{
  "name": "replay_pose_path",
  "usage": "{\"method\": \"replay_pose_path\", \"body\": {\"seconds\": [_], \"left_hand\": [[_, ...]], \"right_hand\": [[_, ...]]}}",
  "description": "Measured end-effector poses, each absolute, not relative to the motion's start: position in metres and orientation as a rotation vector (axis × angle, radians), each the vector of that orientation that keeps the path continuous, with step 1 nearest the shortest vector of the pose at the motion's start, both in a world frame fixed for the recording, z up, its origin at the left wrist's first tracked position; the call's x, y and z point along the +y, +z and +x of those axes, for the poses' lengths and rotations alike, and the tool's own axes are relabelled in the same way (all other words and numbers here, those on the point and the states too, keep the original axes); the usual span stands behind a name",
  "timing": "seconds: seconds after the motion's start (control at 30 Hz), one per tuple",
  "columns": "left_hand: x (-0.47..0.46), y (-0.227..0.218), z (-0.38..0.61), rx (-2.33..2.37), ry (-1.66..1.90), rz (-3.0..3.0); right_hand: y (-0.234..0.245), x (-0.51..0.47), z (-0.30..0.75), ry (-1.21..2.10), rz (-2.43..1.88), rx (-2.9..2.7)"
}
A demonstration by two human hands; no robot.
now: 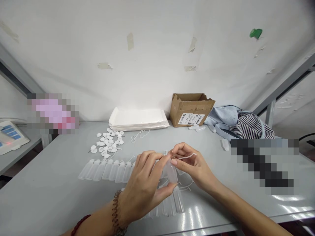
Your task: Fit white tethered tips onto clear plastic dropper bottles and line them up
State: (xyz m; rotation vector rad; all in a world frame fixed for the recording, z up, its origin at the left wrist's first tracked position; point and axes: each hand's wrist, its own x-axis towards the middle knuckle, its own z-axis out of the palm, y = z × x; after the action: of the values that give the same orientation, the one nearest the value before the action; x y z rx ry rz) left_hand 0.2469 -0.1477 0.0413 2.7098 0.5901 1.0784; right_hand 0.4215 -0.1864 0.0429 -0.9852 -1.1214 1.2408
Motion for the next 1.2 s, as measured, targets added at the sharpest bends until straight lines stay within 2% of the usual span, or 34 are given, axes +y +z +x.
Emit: {"method": "replay_pose_path", "body": {"seconds": [0.33,0.53,0.83,1.2], "left_hand": [[-0.15,0.041,0.249,0.636,1.03,2.684],[-0.147,0.044,0.253,0.655,0.891,2.594],[-0.159,0.047,0.263,0.619,0.566,2.57],[-0.182,0.036,0.283,0.668,0.233,2.717]], "right_hand": [[0.053,-0.183,0.438,1.356,-1.112,-1.24],[0.06,-0.183,0.462,1.266,-1.327,-1.478],[0.074,-0.191,0.481,1.099,-1.409,-1.939],[0.07,-0.194,0.485,1.142,-1.569,-2.331]]}}
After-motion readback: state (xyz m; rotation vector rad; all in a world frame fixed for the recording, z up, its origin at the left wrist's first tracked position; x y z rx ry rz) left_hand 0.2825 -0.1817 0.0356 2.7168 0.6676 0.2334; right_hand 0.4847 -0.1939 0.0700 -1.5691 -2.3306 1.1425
